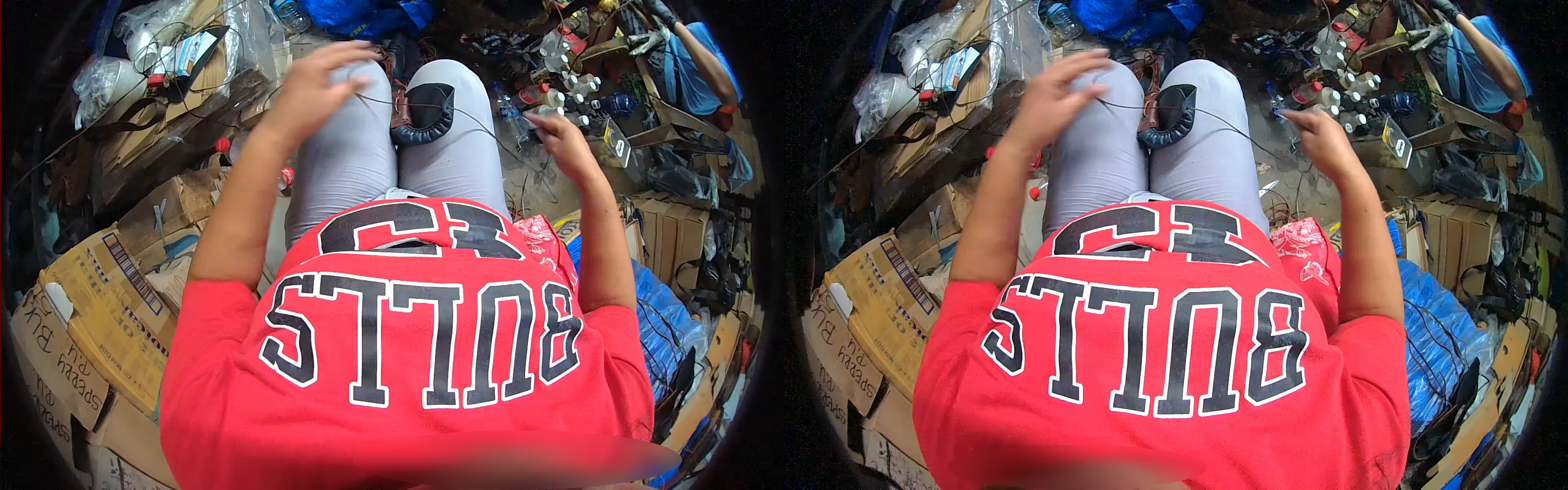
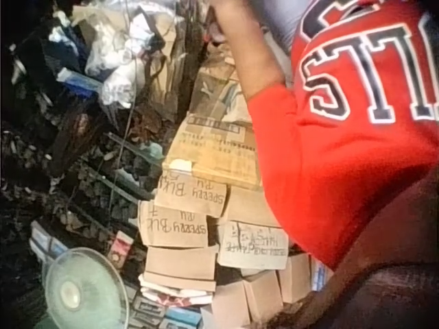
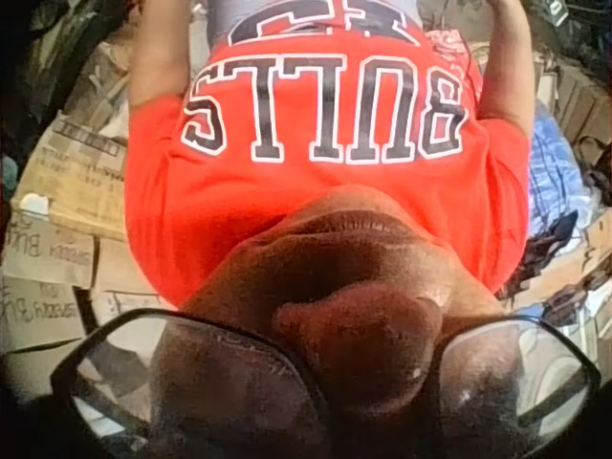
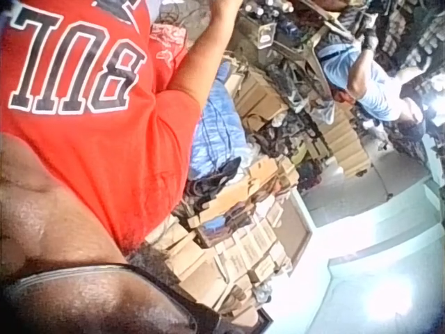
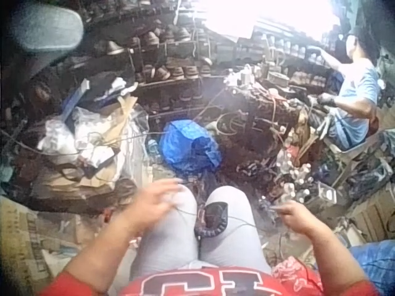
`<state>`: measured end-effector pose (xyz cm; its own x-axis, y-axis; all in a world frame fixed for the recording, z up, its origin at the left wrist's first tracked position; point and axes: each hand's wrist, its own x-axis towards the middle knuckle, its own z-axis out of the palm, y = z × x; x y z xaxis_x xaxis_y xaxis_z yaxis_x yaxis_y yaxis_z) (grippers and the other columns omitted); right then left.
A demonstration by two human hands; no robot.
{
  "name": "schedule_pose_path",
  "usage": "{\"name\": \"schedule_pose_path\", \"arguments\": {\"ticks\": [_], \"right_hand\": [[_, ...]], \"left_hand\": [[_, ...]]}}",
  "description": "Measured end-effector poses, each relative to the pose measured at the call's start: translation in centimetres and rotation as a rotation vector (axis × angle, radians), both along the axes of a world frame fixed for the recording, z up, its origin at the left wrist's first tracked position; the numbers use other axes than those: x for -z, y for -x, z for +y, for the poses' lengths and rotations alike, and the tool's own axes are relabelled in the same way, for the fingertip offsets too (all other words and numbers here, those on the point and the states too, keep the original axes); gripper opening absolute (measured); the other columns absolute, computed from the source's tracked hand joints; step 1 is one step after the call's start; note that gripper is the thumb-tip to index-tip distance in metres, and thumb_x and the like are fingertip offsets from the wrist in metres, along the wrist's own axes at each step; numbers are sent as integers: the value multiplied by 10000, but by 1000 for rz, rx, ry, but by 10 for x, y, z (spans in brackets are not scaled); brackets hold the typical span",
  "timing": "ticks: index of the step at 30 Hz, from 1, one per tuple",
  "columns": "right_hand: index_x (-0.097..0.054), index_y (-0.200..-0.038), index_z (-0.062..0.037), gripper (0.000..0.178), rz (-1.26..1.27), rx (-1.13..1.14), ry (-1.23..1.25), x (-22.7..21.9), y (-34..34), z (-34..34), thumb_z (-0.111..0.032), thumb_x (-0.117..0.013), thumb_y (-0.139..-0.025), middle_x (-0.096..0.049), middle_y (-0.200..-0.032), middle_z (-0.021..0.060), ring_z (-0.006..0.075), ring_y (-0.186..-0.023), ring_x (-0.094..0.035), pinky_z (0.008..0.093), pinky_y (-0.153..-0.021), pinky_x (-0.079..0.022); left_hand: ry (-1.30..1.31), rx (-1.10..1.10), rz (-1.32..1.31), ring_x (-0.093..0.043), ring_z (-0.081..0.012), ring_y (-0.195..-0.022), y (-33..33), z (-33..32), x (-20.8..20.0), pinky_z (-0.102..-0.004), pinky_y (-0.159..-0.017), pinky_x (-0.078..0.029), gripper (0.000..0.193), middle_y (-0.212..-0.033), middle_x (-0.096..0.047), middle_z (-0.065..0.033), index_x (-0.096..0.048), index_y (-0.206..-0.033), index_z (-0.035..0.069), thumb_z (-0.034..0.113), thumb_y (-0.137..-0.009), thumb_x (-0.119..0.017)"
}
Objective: The person is sewing or stitching a black shoe component by hand.
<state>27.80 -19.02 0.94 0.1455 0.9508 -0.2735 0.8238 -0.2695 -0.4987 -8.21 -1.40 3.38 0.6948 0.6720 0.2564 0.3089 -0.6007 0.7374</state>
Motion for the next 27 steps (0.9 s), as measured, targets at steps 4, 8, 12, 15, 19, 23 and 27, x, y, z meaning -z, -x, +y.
{"name": "schedule_pose_path", "arguments": {"ticks": [4, 8, 12, 15, 19, 23, 27], "right_hand": [[-661, -956, -25, 171, 436, -84, -279, -27, 67, 42, 7, -627, -792, -588, -846, 69, 126, -757, -589, 252, -711, -480], [-674, -884, -41, 131, 356, -163, -321, -26, 79, 57, 5, -663, -762, -594, -825, 55, 121, -778, -615, 255, -705, -492], [-683, -864, -75, 134, 340, -211, -313, -27, 78, 62, 3, -663, -757, -588, -827, 53, 139, -779, -624, 264, -704, -499], [-683, -861, -74, 127, 334, -258, -291, -30, 79, 64, -4, -669, -755, -588, -837, 53, 138, -775, -619, 265, -701, -497], [-681, -861, -68, 127, 362, -262, -281, -18, 81, 61, -10, -677, -748, -597, -853, 51, 139, -772, -609, 265, -699, -490], [-687, -874, -81, 140, 376, -198, -415, -2, 85, 47, -13, -677, -752, -605, -827, 42, 137, -755, -595, 258, -683, -483], [-688, -893, -82, 148, 386, -111, -462, -4, 99, 30, -15, -670, -762, -607, -832, 46, 135, -744, -594, 252, -666, -481]], "left_hand": [[18, 240, -68, -610, -236, -980, -61, -16, 13, -324, -833, -477, 304, -1117, -621, -136, -655, -1019, 79, 204, -747, -709], [341, 289, 163, -586, -189, -866, -81, -7, 15, -297, -754, -466, 235, -1005, -600, -89, -667, -939, 60, 194, -753, -719], [519, 340, 202, -549, -138, -833, -84, 0, 17, -270, -734, -444, 209, -883, -558, -32, -672, -919, 46, 179, -765, -719], [443, 366, 145, -547, -127, -820, -83, 3, 26, -247, -720, -439, 213, -898, -558, -29, -677, -923, 46, 181, -764, -718], [621, 358, 134, -556, -113, -834, -86, 2, 29, -232, -730, -437, 221, -914, -596, -24, -680, -935, 35, 179, -770, -712], [896, 383, 101, -568, -100, -876, -84, 2, 32, -232, -767, -434, 254, -925, -647, -30, -677, -984, 17, 178, -789, -691], [913, 457, 70, -573, -120, -928, -78, 0, 28, -247, -858, -419, 313, -960, -648, -36, -658, -1071, 17, 165, -797, -671]]}}
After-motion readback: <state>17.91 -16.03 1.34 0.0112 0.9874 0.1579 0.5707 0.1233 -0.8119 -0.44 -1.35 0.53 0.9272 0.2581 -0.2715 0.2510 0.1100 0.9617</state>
